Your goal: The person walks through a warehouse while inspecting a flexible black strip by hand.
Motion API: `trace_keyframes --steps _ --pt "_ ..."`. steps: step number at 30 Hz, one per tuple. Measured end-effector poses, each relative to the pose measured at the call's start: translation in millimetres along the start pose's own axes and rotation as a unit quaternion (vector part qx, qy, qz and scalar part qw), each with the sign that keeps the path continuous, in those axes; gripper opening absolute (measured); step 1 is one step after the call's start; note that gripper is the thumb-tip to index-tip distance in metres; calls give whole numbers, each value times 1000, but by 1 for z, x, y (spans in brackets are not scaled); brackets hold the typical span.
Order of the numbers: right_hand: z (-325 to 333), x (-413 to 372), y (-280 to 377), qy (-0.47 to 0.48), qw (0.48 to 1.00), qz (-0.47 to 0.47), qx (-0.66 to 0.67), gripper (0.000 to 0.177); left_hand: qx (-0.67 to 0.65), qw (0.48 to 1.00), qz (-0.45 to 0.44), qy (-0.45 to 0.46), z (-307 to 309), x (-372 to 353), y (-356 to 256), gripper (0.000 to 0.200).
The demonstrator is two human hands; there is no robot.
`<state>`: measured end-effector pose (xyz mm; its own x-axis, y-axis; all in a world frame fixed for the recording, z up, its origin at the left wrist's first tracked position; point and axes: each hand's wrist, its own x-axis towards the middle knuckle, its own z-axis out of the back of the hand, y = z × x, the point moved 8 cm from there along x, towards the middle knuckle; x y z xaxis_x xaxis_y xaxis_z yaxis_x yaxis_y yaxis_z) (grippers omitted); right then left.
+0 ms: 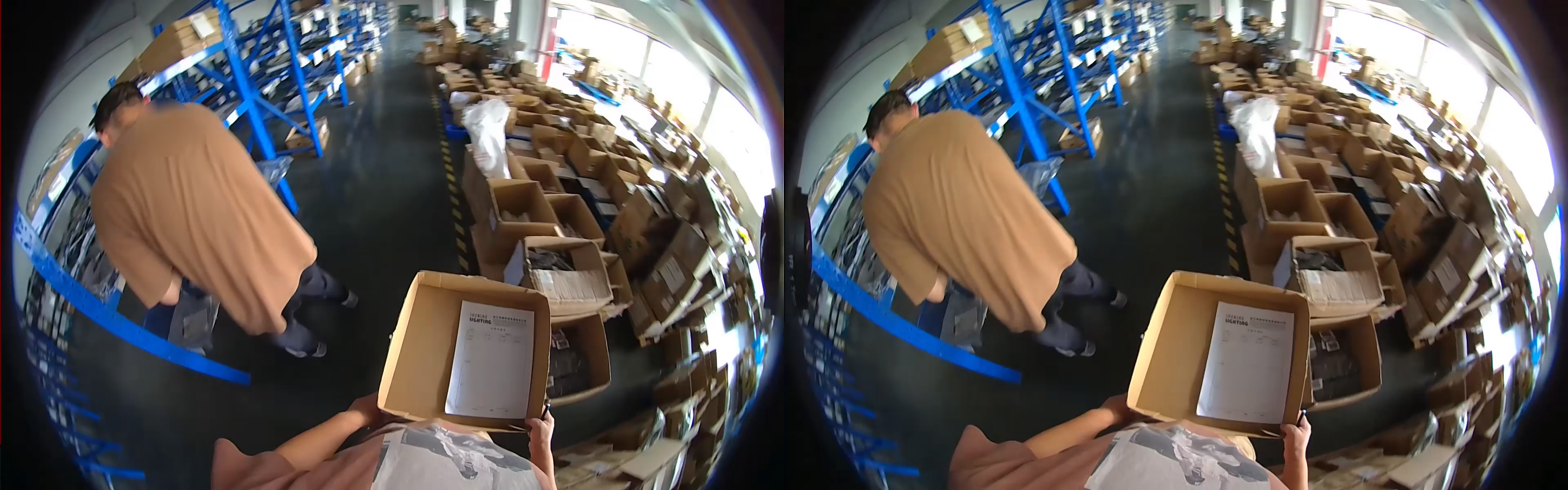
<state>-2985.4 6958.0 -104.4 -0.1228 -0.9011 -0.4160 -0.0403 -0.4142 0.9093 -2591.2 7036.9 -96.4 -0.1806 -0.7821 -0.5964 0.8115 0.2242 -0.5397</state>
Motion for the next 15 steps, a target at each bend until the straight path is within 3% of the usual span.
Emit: trace_keyframes --steps 1,3,6,7,9,11,15 --pt "-6 23 3 6 999 -23 -30 23 -18 1000 -7 -19 4 11 0 57" --pt "-29 78 25 60 998 19 -12 24 -132 987 -5 -87 -25 66 51 55" --pt "-64 179 59 130 986 105 -17 25 -155 979 12 -132 22 93 15 54" --pt "-72 211 72 151 981 116 -47 24 -230 959 13 -164 39 104 4 52" --pt "-98 261 111 193 974 108 -50 23 -315 926 27 -207 71 119 -15 50" --pt "-116 323 133 164 979 65 -103 24 -387 878 -35 -280 120 138 -36 56" --pt "-174 380 198 232 968 56 -81 25 -412 871 -4 -267 169 167 -43 75"
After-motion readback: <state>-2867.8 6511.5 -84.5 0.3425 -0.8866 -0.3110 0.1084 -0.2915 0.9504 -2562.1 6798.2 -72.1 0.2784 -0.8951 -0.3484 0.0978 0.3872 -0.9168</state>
